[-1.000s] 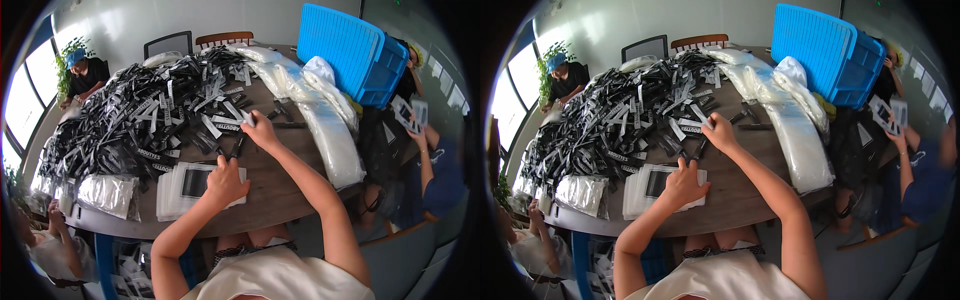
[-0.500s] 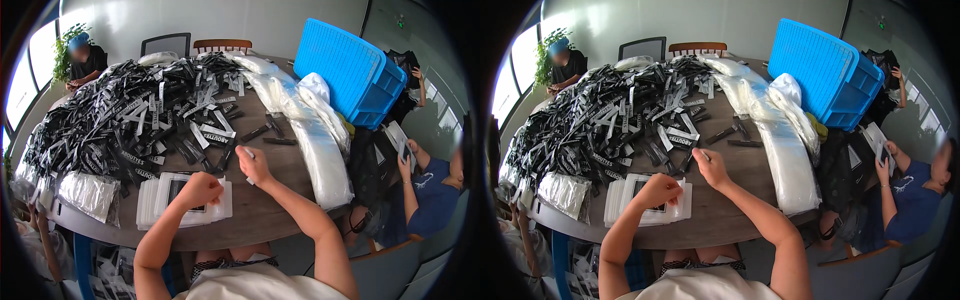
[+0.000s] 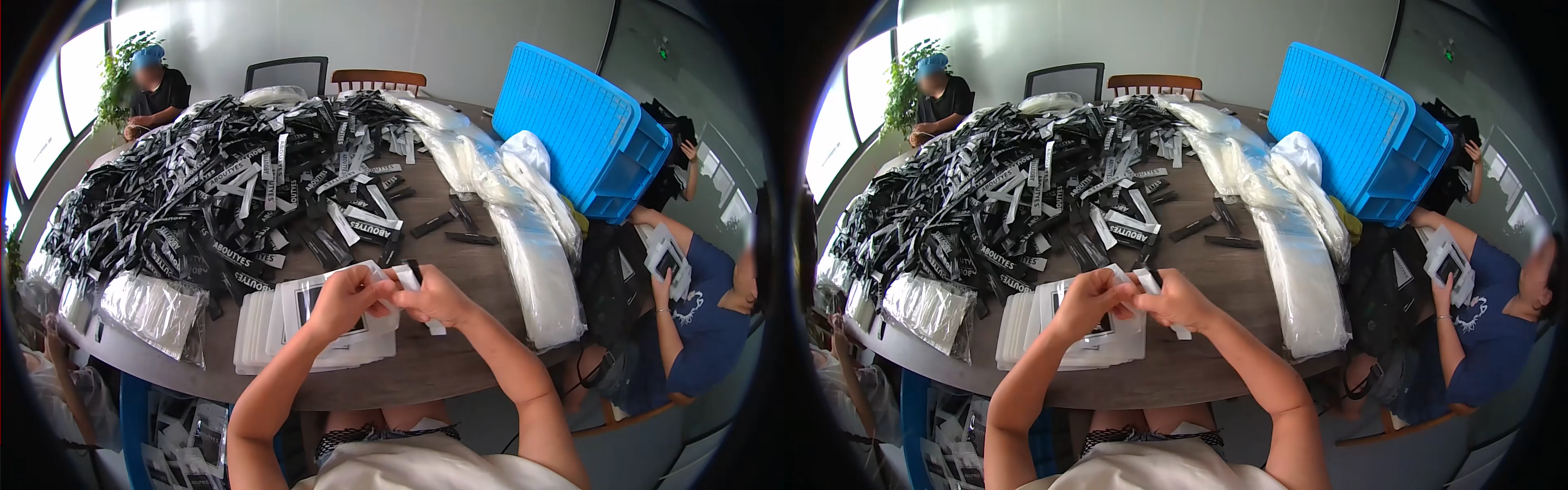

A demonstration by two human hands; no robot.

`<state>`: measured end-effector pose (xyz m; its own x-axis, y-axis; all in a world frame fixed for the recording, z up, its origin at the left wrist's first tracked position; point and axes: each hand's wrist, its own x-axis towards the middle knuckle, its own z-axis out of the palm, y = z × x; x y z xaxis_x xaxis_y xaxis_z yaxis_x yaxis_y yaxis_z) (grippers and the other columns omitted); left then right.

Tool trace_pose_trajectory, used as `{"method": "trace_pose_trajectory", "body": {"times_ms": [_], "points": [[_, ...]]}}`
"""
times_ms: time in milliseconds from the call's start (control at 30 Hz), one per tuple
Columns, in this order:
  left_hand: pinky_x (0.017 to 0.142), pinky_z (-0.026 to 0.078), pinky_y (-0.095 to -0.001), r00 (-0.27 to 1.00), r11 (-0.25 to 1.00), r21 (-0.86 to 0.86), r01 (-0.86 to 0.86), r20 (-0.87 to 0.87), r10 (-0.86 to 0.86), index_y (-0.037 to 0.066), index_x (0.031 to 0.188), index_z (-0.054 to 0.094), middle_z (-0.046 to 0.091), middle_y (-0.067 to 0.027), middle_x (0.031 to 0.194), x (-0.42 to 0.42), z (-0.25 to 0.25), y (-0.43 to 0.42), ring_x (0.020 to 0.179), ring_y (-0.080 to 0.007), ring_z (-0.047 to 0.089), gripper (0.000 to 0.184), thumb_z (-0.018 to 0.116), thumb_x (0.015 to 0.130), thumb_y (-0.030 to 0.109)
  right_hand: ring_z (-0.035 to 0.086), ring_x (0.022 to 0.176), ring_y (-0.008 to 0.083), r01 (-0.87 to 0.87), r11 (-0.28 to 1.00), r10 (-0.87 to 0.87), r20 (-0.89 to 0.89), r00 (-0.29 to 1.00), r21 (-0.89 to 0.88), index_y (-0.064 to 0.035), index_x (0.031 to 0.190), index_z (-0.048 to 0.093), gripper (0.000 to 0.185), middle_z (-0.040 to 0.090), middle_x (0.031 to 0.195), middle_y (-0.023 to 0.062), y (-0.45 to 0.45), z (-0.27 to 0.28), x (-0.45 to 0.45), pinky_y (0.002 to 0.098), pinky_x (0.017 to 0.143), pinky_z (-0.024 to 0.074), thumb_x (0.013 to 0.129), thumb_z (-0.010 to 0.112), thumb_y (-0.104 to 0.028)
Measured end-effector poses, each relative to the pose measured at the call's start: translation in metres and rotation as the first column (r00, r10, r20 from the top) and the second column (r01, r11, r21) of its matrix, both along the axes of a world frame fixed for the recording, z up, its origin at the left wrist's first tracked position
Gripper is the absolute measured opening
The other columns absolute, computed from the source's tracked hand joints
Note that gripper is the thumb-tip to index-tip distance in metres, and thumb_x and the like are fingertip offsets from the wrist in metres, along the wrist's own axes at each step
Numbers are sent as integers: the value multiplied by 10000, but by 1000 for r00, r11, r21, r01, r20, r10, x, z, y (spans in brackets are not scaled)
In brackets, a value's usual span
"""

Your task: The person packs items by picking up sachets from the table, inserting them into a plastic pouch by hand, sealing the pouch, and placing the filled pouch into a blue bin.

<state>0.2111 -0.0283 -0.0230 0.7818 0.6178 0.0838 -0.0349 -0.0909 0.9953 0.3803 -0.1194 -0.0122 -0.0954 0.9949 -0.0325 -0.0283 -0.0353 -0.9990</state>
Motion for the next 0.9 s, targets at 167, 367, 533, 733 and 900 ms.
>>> {"method": "trace_pose_trajectory", "body": {"times_ms": [167, 367, 533, 733, 900], "points": [[522, 477, -242, 999, 963, 269, -18, -25, 25, 4, 743, 519, 592, -33, 657, 3, -6, -7, 584, -90, 598, 196, 566, 916, 84, 498, 460, 84, 147, 960, -231, 381, 895, 237, -1, 974, 636, 218, 578, 626, 45, 4, -11, 1, 251, 427, 381, 783, 621, -106], [448, 410, -396, 911, 490, 825, -281, 67, 408, -2, 648, 436, 435, -137, 482, 13, -11, -22, 419, -292, 492, 216, 621, 743, 58, 604, 583, 359, 284, 730, -682, 638, 357, 621, -1, 778, 577, 189, 602, 598, 155, 9, -1, -11, 418, 524, 477, 691, 675, -138], [971, 304, -479, 938, 339, 921, -192, 71, 339, 39, 1209, 433, 466, -156, 1221, 0, 15, -18, 1175, -343, 426, 789, 833, 575, 285, 612, 540, 272, 334, 708, -684, 489, 541, 622, 7, 772, 577, 170, 603, 622, 149, 9, 3, -5, 366, 500, 438, 767, 634, -153], [1074, 186, -545, 954, 296, 946, -130, 38, 296, 18, 1408, 238, 422, -153, 1221, 1, 17, -19, 1189, -315, 404, 1110, 844, 516, 282, 484, 534, 86, 368, 707, -617, 271, 739, 604, 0, 745, 589, 305, 528, 562, 46, 0, 6, 6, 286, 489, 377, 928, 543, -240], [1059, 210, -535, 928, 326, 929, -173, 44, 369, 22, 1347, 305, 436, -160, 1185, -3, 22, -12, 1129, -330, 425, 1026, 853, 509, 244, 518, 517, 56, 649, 478, -821, 39, 569, 591, -9, 733, 624, 229, 580, 620, 13, -22, 35, 16, 213, 422, 368, 912, 611, -153]]}}
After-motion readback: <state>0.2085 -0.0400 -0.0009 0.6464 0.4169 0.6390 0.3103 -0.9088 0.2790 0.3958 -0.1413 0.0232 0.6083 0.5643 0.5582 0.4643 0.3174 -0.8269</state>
